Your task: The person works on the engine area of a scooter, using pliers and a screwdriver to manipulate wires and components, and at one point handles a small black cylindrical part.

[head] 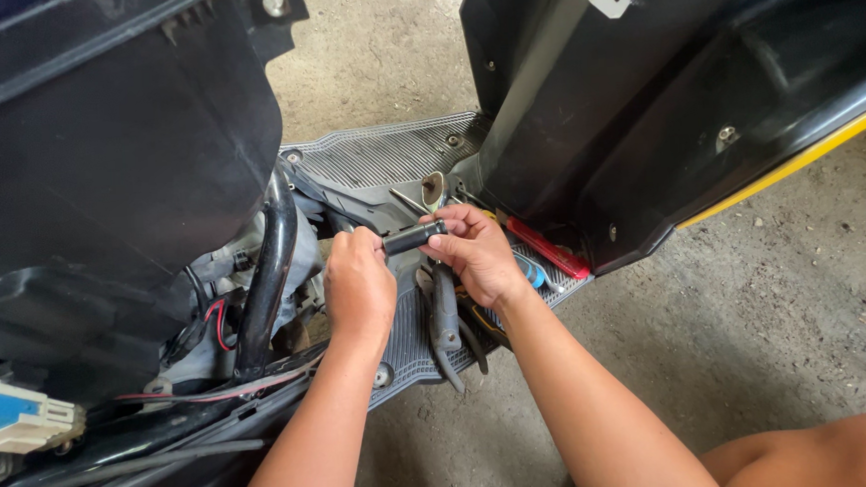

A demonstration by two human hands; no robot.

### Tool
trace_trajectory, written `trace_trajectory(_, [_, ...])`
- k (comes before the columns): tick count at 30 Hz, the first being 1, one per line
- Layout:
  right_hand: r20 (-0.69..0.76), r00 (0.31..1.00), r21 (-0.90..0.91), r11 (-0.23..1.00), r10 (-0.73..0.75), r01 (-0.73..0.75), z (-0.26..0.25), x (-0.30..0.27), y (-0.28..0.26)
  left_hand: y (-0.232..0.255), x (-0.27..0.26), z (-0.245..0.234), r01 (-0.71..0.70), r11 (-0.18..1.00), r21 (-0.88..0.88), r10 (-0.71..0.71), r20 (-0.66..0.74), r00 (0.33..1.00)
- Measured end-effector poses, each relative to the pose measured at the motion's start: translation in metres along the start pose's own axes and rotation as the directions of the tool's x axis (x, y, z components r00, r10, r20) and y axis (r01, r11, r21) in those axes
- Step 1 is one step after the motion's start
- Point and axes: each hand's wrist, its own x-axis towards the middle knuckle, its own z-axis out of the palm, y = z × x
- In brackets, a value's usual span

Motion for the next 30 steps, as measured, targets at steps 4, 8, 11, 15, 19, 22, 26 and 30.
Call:
trace_trajectory(4, [-0.005, 1.0, -0.074, 0.997, 0.001, -0.001, 0.001, 0.0, -0.003, 0.002, 0.0, -0.001, 0.007, 1.0, -0.007, -0.007, 0.015, 1.0])
trace_trajectory(8, [-0.015, 1.0, -0.122, 0.992, -0.027, 0.025, 0.001, 0.001, -0.003, 0.004, 0.0, -0.004, 0.026, 1.0, -0.016, -0.025, 0.04, 0.999])
trace_trajectory(11, [-0.011, 0.999, -0.075, 0.996, -0.045, 0.044, -0.001, 0.002, -0.004, 0.004, 0.001, -0.005, 0.033, 0.999, -0.005, -0.033, 0.043, 0.999])
trace_trajectory(15, [-0.011, 0.999, -0.067, 0.997, -0.041, 0.04, 0.0, 0.001, -0.005, 0.004, 0.001, -0.005, 0.019, 1.0, -0.008, -0.019, 0.037, 0.999])
trace_trajectory(19, [0.034, 0.999, -0.175, 0.984, -0.026, 0.031, 0.005, -0.001, -0.005, 0.003, 0.001, -0.004, 0.006, 1.0, -0.007, -0.006, 0.038, 0.999])
trace_trajectory(22, [0.042, 0.998, -0.264, 0.963, -0.037, 0.047, 0.009, -0.001, -0.006, 0.001, 0.0, -0.003, 0.027, 0.999, -0.019, -0.026, 0.049, 0.998])
trace_trajectory(26, [0.025, 0.999, -0.281, 0.959, -0.036, 0.041, 0.011, -0.001, -0.006, 0.003, 0.001, -0.001, 0.023, 1.0, -0.021, -0.022, 0.047, 0.999])
trace_trajectory(30, [-0.003, 0.999, -0.201, 0.979, -0.034, 0.032, 0.011, 0.002, -0.002, 0.009, 0.0, -0.004, -0.023, 0.999, -0.047, 0.027, 0.077, 0.997])
